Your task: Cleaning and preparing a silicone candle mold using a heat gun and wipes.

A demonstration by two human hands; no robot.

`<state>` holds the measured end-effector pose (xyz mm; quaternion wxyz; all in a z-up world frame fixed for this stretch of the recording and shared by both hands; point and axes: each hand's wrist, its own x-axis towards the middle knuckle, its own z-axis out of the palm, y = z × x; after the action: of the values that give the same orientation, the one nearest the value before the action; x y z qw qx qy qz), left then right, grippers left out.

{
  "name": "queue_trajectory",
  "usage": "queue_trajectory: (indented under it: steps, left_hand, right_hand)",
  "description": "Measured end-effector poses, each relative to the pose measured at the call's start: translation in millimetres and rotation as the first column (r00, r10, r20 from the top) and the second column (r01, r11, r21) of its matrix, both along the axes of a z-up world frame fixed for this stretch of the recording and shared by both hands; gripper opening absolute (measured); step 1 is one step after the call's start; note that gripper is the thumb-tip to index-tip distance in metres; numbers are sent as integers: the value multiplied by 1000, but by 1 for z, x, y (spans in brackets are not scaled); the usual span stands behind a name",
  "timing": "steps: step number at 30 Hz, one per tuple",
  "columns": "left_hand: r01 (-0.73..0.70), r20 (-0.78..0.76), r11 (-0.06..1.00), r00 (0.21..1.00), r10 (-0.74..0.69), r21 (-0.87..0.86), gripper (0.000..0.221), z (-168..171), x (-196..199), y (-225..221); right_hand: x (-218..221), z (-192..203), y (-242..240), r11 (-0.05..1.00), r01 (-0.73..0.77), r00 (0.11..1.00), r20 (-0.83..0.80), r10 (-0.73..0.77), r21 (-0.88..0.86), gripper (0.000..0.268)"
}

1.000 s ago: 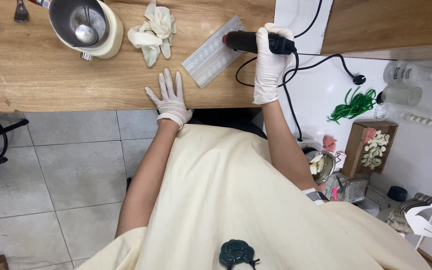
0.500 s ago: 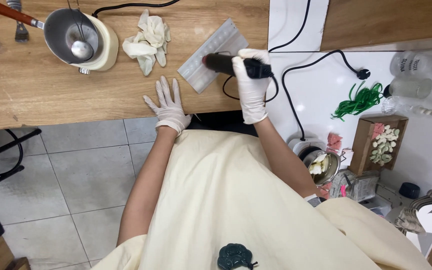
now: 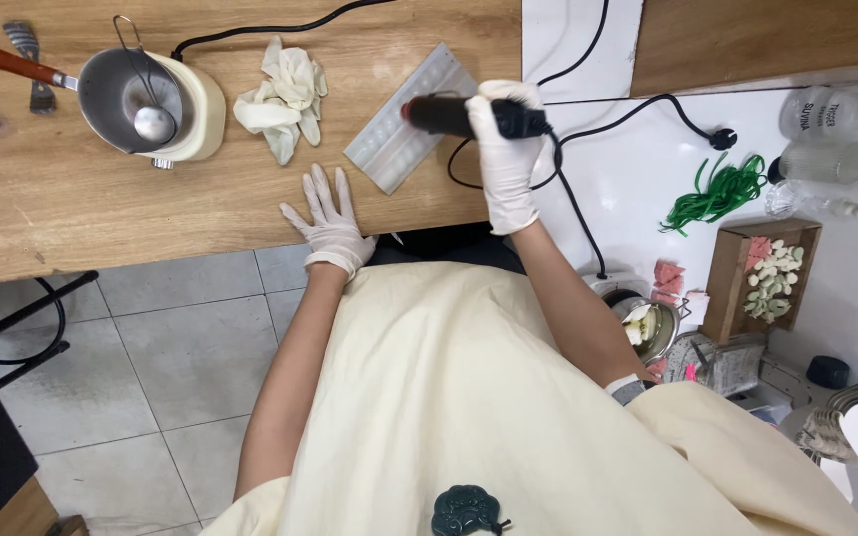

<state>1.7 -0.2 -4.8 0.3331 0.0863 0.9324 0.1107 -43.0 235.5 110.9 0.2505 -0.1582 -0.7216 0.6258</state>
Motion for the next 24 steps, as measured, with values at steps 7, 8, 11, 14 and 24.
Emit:
queue_trajectory:
  steps: [7, 8, 11, 14, 24]
  left_hand:
    - [11, -14, 1000, 1000, -11, -12, 126, -4, 1, -1]
    - [4, -15, 1000, 1000, -4, -5, 126, -3, 1, 0]
    - [3, -8, 1000, 1000, -3, -7, 127, 0, 1, 1]
    - [2, 6, 1000, 1000, -2, -17, 127, 4, -1, 1]
    - [21, 11, 999, 1000, -20, -41, 124, 4, -1, 2]
  right_hand:
    - [-5, -15, 10, 997, -82, 995, 52, 83, -13, 22]
    - [-11, -18, 21, 1000, -10, 1000, 11, 10, 27, 21]
    - [-23, -24, 43, 994, 108, 992, -74, -107, 23, 20]
    - [-28, -24, 44, 987, 162, 981, -110, -162, -15, 19]
    - [-14, -24, -14, 999, -32, 999, 32, 31, 32, 22]
